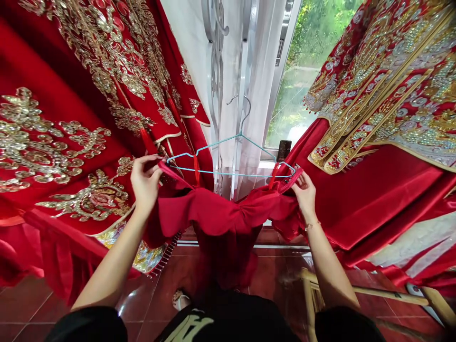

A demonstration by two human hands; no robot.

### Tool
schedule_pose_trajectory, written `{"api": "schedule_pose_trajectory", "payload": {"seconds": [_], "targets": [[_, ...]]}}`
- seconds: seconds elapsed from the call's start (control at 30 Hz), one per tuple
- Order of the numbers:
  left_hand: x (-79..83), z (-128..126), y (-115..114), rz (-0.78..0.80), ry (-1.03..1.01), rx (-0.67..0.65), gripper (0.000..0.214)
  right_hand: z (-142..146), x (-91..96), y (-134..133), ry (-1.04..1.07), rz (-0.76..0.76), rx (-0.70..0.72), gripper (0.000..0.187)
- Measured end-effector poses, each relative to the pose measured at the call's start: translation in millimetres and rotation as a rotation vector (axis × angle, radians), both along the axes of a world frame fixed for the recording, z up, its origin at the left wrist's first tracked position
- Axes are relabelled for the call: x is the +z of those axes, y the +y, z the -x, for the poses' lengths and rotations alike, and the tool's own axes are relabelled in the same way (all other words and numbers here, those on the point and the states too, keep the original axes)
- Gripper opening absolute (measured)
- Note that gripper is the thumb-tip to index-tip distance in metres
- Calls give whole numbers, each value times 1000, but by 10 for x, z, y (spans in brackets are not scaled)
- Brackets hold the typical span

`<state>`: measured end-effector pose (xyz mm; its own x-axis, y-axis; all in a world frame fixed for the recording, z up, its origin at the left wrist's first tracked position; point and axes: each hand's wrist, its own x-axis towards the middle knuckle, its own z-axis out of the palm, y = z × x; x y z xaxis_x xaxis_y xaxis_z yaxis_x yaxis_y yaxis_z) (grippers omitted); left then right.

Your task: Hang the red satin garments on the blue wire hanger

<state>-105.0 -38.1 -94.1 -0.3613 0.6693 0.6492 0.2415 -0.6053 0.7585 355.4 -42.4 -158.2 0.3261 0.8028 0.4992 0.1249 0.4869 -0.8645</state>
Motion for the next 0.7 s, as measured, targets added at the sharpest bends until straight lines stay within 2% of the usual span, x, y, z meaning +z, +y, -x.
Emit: {"api": "schedule_pose_trajectory", "payload": {"seconds": [0.2,0.33,0.43,0.57,0.7], "targets": [[227,29,397,64,192,-366,29,-193,334,262,-177,27,190,69],[403,-95,494,130,282,-495,29,-230,576,262,-309,80,225,68],[446,-205,523,163,332,-536,33,-194,763,213,-403,124,230,66],[430,-270,550,161,358,-525,35,-33,969,176,-495,118,289,60],[438,-249,602,156,432,-470,33,81,1045,214,-577,110,288,49]]}}
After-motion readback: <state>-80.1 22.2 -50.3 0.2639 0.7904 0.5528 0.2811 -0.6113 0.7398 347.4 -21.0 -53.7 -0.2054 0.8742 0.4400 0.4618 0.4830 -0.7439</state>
